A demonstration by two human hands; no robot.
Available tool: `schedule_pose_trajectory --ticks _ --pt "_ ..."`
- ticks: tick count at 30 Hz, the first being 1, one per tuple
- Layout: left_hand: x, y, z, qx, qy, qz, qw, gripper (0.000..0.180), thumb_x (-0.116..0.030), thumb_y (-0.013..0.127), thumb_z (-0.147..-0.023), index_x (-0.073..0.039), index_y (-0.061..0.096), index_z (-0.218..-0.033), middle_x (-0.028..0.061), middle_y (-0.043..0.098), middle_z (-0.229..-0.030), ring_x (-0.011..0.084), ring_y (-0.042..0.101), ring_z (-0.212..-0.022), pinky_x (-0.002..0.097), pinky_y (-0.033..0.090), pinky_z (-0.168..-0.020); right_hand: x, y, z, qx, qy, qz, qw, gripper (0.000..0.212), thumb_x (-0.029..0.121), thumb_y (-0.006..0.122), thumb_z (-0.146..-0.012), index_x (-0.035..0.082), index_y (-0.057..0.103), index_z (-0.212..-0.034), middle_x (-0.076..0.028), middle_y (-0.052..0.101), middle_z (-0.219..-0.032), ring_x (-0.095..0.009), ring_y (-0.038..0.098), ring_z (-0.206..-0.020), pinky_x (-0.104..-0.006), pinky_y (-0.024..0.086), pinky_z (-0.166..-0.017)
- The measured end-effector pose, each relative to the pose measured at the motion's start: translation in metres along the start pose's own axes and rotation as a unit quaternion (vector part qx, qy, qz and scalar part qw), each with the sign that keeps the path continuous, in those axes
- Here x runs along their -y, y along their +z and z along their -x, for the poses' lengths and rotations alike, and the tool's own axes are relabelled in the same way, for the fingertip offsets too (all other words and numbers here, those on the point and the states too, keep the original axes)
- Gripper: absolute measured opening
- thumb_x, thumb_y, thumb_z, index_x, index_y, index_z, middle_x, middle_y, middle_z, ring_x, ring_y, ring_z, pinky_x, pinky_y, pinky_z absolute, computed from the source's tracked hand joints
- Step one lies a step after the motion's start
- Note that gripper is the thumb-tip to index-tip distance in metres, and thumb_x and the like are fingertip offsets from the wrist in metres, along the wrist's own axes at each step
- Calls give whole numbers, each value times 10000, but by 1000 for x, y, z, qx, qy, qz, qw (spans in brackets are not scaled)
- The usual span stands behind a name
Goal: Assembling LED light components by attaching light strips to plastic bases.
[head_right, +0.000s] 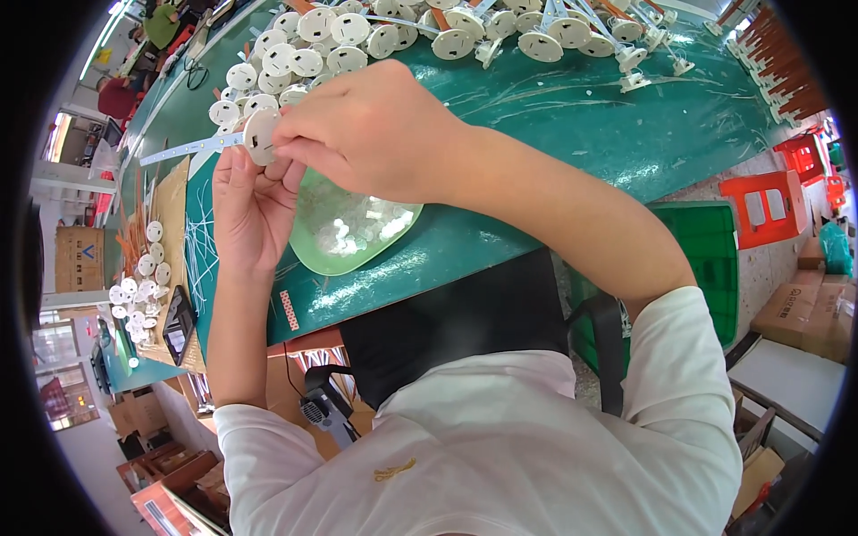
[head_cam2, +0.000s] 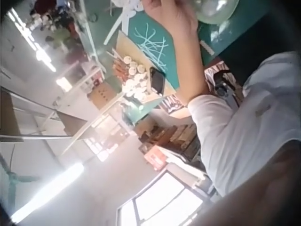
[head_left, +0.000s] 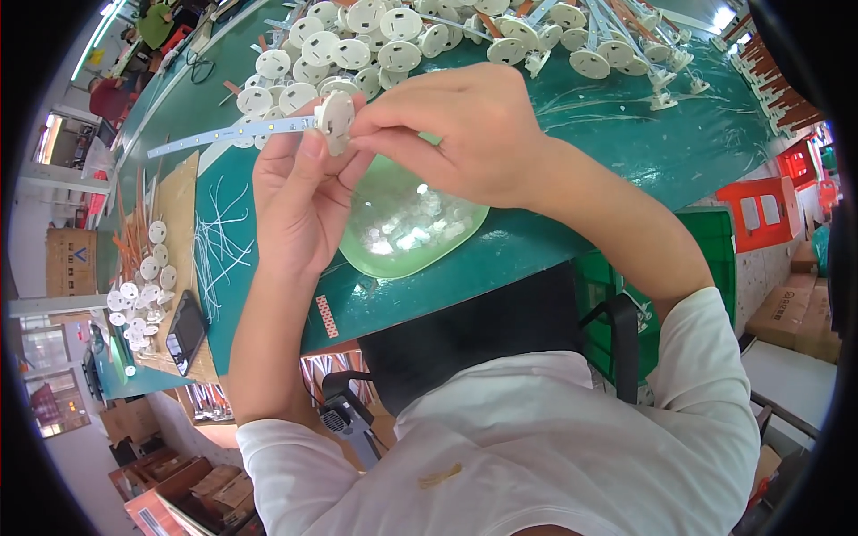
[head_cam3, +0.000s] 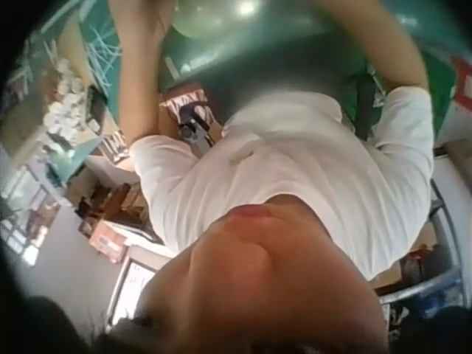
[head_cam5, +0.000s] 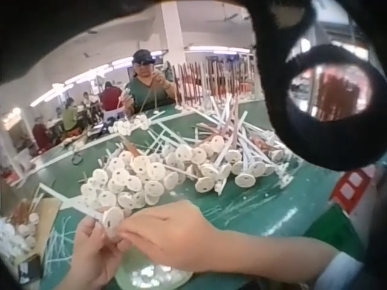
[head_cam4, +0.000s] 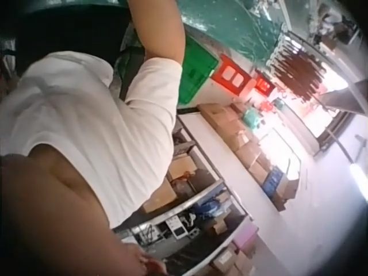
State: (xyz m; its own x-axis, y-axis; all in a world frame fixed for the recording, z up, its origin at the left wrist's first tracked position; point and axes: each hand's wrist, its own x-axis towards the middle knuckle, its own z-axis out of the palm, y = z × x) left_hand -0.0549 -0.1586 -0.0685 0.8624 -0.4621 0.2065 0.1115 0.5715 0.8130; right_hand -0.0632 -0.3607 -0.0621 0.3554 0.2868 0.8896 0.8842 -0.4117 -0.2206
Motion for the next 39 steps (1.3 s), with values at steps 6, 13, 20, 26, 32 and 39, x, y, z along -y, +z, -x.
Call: schedule_pose_trajectory --ticks 6,13,20,26,32,39 --pt "5 7 1 -25 20 3 999 360 -178 606 -971 -1 535 -1277 213 583 -1294 264 629 -1138 382 513 -1000 4 10 2 -36 -47 47 997 177 5 750 -720 21 665 -874 -99 675 -792 -252 651 -624 -305 531 -536" --pt "9 12 1 -26 14 14 999 344 -192 600 -977 26 546 -1239 190 598 -1277 259 624 -1147 384 510 -1006 4 16 6 -74 -69 77 992 201 -43 722 -682 2 639 -860 -109 652 -770 -252 637 -602 -308 521 -511" --pt "11 14 -1 -26 19 9 999 321 -196 608 -974 16 559 -1209 179 613 -1253 250 622 -1147 386 508 -1008 2 20 6 -90 -70 89 989 194 -49 701 -664 -11 641 -844 -111 653 -771 -249 639 -598 -304 526 -511" --pt "17 23 -2 -32 75 -4 997 317 -91 638 -942 17 551 -1227 180 619 -1251 239 627 -1132 380 531 -967 13 19 -1 -128 -81 109 982 225 -61 693 -656 -35 648 -876 -129 656 -780 -266 652 -611 -309 538 -539" --pt "18 26 -3 -61 113 -67 989 274 -37 638 -931 19 572 -1191 169 660 -1176 207 655 -1056 369 542 -937 20 17 -3 -126 -38 89 987 191 -98 684 -710 -61 642 -893 -148 667 -814 -281 666 -635 -318 543 -556" --pt "-38 25 -14 -81 -32 -189 978 254 -98 654 -932 23 608 -1151 128 693 -1074 173 671 -978 304 559 -871 17 17 -10 -84 25 29 996 183 -44 710 -761 -31 664 -938 -143 691 -853 -281 681 -707 -311 562 -624"
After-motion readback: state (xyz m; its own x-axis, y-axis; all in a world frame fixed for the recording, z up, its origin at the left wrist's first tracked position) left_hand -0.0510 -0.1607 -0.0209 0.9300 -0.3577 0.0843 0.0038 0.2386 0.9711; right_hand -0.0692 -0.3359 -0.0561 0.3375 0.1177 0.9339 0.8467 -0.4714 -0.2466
